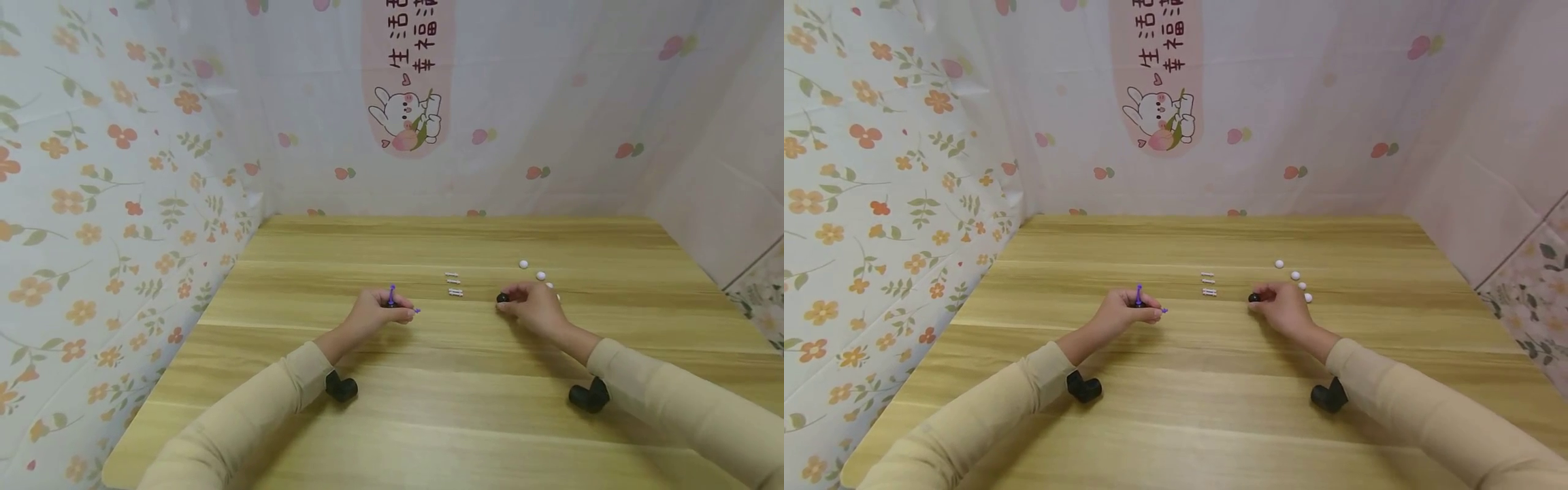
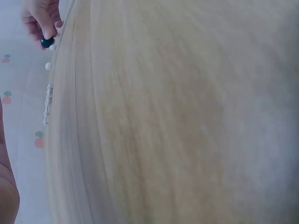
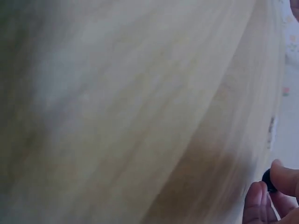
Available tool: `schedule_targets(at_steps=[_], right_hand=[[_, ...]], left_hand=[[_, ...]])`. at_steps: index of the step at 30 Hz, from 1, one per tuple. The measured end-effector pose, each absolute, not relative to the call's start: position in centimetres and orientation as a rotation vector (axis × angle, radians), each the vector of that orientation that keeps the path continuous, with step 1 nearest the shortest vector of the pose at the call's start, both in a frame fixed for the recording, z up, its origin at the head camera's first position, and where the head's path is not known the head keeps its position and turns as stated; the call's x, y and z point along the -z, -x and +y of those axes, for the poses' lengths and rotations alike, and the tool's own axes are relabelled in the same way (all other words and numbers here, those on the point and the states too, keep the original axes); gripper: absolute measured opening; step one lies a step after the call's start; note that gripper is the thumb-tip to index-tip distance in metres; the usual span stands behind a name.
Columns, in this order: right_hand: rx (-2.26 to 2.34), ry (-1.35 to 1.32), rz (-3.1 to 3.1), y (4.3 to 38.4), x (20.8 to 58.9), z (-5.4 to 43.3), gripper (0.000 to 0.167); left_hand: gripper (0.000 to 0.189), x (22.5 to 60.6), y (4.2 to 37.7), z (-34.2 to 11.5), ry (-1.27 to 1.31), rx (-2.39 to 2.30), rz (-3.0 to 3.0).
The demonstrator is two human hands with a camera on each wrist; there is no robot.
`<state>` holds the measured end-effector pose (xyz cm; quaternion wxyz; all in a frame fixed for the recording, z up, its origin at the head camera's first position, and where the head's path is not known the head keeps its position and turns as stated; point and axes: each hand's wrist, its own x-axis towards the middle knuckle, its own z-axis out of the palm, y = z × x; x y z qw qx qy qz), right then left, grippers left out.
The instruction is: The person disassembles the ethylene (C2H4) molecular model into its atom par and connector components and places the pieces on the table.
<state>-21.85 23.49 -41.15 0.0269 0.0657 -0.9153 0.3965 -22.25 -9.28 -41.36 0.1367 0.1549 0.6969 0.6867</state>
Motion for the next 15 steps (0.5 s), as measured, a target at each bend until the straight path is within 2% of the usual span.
schedule_targets(at_steps=[6,15], right_hand=[[-1.146,-0.177,-2.846,22.11,41.58,23.68,0.026],[-1.139,-0.141,-2.869,22.45,41.59,23.86,0.031]], left_hand=[[0.012,41.31,22.22,-9.07,-0.463,-1.984,2.008],[0.016,41.33,22.37,-8.86,-0.462,-1.969,1.995]])
